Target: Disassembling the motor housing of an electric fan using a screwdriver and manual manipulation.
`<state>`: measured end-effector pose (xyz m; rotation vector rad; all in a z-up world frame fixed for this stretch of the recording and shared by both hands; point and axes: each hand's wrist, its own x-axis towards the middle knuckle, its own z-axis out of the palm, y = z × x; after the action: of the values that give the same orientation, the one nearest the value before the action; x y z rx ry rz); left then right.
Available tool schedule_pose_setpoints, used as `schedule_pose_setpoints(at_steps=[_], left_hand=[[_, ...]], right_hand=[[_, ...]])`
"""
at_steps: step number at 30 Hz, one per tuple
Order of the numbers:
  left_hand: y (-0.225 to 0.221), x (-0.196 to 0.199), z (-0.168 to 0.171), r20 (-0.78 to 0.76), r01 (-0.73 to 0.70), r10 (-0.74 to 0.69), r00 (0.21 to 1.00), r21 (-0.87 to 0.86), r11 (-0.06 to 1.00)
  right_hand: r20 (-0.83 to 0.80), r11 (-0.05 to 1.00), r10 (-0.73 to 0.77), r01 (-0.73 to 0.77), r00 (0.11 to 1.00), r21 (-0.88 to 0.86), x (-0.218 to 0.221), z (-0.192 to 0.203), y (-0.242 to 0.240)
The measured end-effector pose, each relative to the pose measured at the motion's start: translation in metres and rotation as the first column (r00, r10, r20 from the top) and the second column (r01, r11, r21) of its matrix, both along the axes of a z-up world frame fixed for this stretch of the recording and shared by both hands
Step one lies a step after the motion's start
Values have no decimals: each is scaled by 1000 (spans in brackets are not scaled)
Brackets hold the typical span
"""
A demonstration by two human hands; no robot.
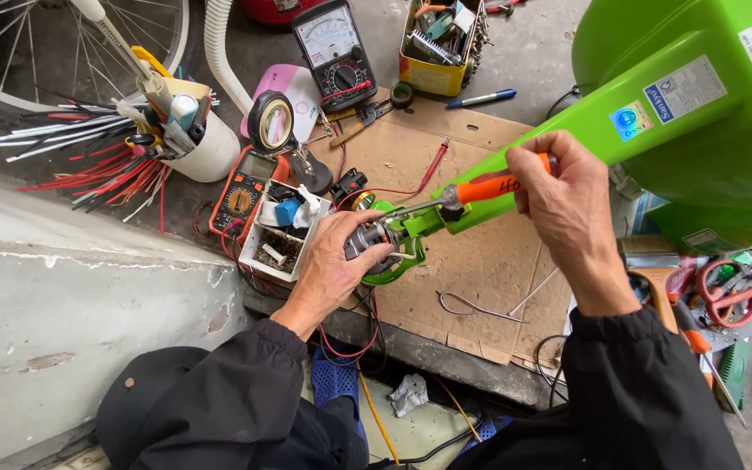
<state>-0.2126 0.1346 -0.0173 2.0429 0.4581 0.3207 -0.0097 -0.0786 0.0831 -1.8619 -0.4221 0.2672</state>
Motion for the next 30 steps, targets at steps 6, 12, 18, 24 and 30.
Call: schedule_pose_setpoints(at_steps=[6, 12, 18, 24, 30], left_hand=[[-3, -3, 4, -29, -20, 18, 999, -67, 998], [-4, -2, 9, -71, -22, 17, 997, -78, 997], [-7, -1, 12, -63, -36, 34, 997, -36, 999], [-7, -3, 10, -61, -53, 49, 997, -53, 997], [-9, -4, 6, -42, -51, 49, 998, -35, 998]], right_hand=[[-62, 999, 34, -35, 997, -9, 35, -13, 9], [-196, 999, 21, -15, 980, 30, 42, -20, 15], [-186, 998, 55, -52, 981, 21, 40, -17, 16], [-137, 998, 62, -63, 989, -9, 37, -16, 18], [-162, 999, 52, -51, 985, 9, 41, -21, 19]])
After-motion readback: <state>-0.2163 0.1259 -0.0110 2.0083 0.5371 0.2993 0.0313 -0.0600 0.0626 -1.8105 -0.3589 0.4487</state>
